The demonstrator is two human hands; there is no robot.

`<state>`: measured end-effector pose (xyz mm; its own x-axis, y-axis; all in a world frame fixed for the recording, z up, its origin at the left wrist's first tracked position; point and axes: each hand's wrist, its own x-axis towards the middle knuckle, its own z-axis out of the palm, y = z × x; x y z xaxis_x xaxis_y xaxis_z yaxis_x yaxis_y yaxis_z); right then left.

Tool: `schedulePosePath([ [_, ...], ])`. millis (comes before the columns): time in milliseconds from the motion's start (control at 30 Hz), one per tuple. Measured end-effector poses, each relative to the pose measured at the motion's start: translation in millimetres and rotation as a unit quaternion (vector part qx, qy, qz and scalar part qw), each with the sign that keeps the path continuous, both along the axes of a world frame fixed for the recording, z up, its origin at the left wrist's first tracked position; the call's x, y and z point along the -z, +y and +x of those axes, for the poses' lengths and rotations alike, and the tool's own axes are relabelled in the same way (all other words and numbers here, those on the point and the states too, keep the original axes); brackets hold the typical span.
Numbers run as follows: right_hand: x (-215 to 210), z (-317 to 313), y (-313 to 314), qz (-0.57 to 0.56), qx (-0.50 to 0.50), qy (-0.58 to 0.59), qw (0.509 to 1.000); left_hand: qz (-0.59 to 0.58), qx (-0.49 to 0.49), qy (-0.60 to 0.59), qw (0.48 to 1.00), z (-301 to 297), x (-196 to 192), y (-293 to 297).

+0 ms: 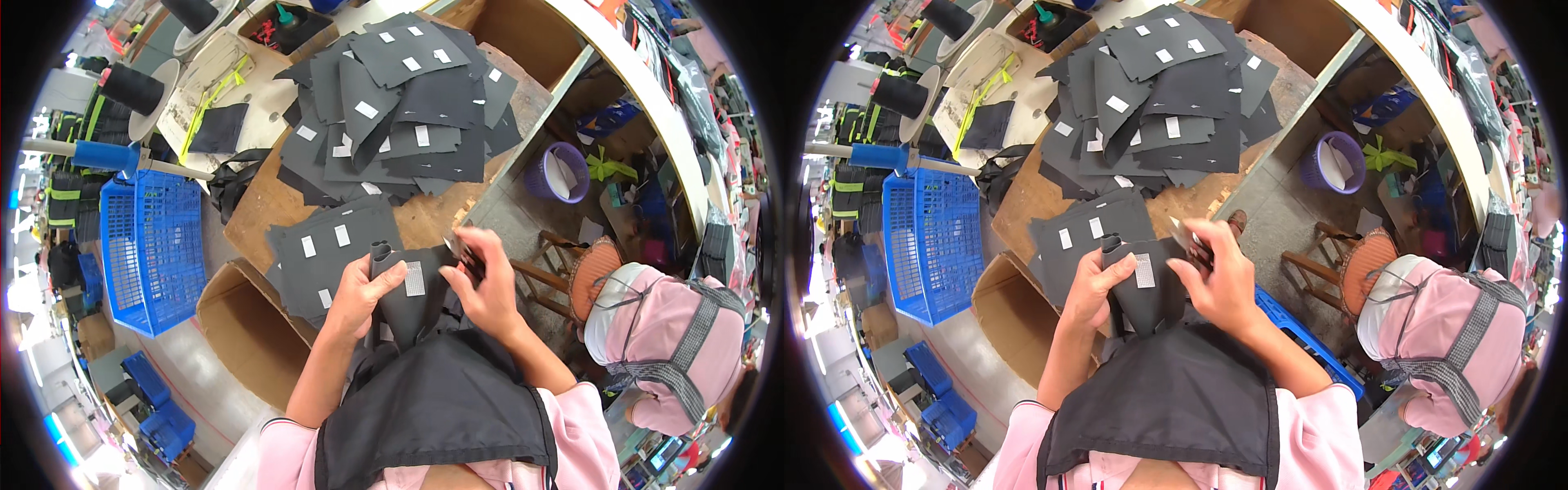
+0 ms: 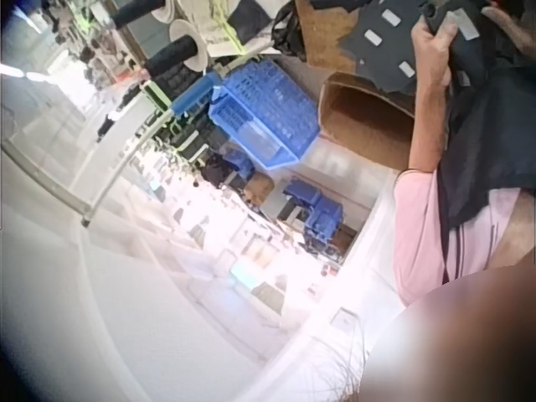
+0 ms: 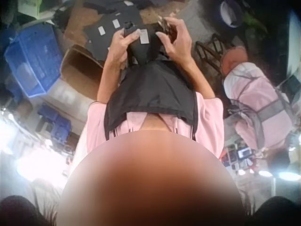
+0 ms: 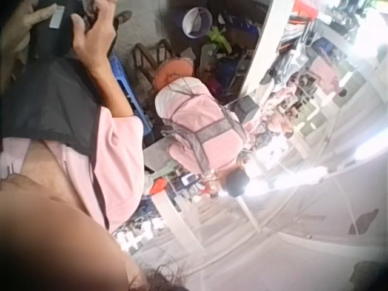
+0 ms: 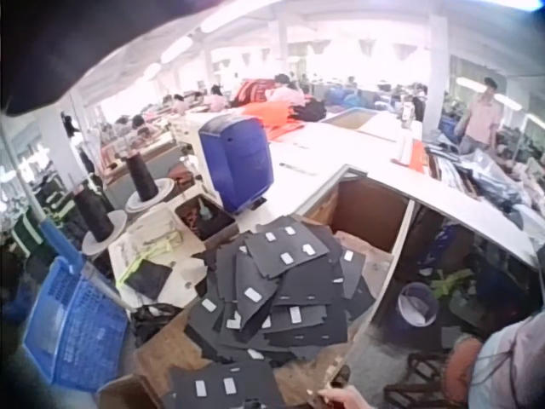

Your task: The worker is aligning and trimming small rectangular fabric pieces with pre-applied adhesive or velcro, using scissors to trim excess or threads.

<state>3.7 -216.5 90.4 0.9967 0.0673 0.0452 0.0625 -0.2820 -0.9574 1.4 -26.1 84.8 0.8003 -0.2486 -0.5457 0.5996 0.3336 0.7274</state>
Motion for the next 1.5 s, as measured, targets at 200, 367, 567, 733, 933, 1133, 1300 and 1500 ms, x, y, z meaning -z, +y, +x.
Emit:
schedulePosePath([
  [200, -4.6, -19.0, -8.8, -0.202, -0.048, -0.183, 0.961, 0.001, 0.008, 0.007, 1.0, 1.5, -11.0, -6.9],
  [367, -6.7, -8.4, -13.5, -0.208, -0.079, -0.198, 0.955, 0.046, 0.044, -0.027, 0.998, 0.6, -16.2, -12.0],
  [567, -6.7, -7.4, -14.2, -0.216, -0.094, -0.241, 0.942, 0.058, 0.055, -0.025, 0.996, 0.3, -21.3, -10.9],
  [733, -8.6, -8.7, -15.0, -0.186, -0.049, -0.255, 0.948, 0.051, 0.05, -0.015, 0.997, 2.1, -22.8, -10.7],
  [933, -5.8, -4.7, -11.3, -0.171, -0.054, -0.219, 0.959, 0.055, 0.045, 0.002, 0.997, 5.1, -25.8, -9.4],
  [1133, 6.7, 9.4, -3.6, -0.157, -0.024, -0.13, 0.979, 0.078, 0.016, 0.02, 0.997, 9.8, -11.3, 7.8],
  [1300, 77.7, 46.7, -25.5, -0.073, 0.047, 0.052, 0.995, 0.231, -0.083, -0.04, 0.969, 15.8, 39.3, 68.9],
  [1500, 90.8, 116.1, 5.9, -0.224, 0.064, -0.097, 0.968, 0.725, -0.028, -0.027, 0.687, 14.1, 91.9, 77.4],
])
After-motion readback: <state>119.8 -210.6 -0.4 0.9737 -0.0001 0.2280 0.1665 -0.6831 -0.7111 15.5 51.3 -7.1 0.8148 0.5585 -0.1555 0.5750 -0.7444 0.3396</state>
